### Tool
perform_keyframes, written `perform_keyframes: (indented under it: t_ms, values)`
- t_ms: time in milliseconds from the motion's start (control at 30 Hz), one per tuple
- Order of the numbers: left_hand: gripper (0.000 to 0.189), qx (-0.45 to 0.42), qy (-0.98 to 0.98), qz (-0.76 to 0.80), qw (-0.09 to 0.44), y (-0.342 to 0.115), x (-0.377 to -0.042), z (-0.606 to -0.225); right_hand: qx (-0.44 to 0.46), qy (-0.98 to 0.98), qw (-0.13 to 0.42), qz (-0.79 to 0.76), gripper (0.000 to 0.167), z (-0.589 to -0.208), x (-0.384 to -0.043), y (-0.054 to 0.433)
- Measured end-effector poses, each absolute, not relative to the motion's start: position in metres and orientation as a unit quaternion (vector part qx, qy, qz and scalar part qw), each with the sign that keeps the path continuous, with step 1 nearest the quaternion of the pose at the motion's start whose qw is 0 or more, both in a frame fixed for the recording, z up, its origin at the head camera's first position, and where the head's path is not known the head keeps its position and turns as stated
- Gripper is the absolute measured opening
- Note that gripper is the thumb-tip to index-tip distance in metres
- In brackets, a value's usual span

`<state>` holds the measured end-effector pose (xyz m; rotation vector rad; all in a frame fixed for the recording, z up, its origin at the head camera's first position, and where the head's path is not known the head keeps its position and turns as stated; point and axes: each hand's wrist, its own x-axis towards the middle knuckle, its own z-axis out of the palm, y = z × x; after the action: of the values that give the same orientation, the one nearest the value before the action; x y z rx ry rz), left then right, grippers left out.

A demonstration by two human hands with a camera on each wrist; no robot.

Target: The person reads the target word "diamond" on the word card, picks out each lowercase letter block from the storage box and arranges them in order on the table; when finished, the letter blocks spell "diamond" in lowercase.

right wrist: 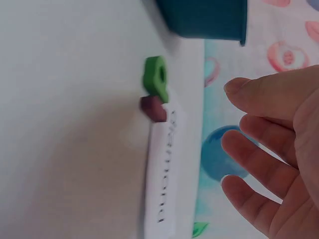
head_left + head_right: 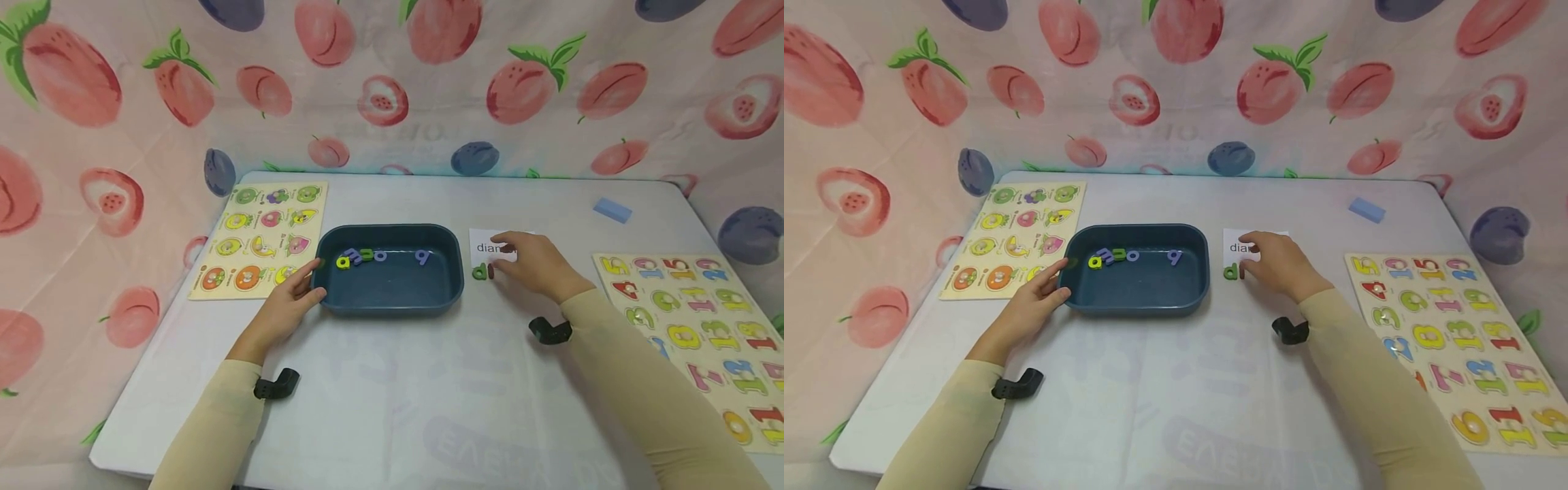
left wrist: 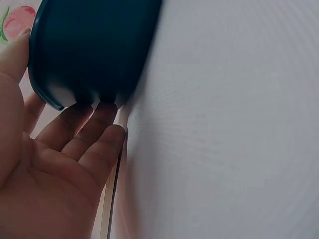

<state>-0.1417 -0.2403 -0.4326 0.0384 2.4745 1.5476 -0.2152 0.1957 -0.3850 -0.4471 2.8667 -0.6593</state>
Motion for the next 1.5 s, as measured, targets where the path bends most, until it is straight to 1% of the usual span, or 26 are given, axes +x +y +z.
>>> perform_keyframes:
  t_ms: [267,567,833,1133,1500]
  values:
    - [0.063,0.007,0.842,0.527,0.114,-0.24,-0.141,-0.431,-0.18,0.953,0.076,-0.233,0.05,-0.372,-0.21,0.18]
    - [0.062,0.003,0.842,0.527,0.119,-0.241,-0.142,-0.431,-0.258,0.935,0.033,-0.24,0.049,-0.371,-0.206,0.156]
    - [0.063,0.005,0.841,0.527,0.12,-0.241,-0.142,-0.431,-0.307,0.919,0.022,-0.248,0.049,-0.37,-0.206,0.131]
    - [0.063,0.0,0.843,0.523,0.121,-0.241,-0.143,-0.43,-0.323,0.912,0.026,-0.251,0.05,-0.373,-0.204,0.107]
    - [0.064,0.002,0.837,0.534,0.118,-0.239,-0.141,-0.429,-0.341,0.908,0.052,-0.239,0.054,-0.38,-0.205,0.076]
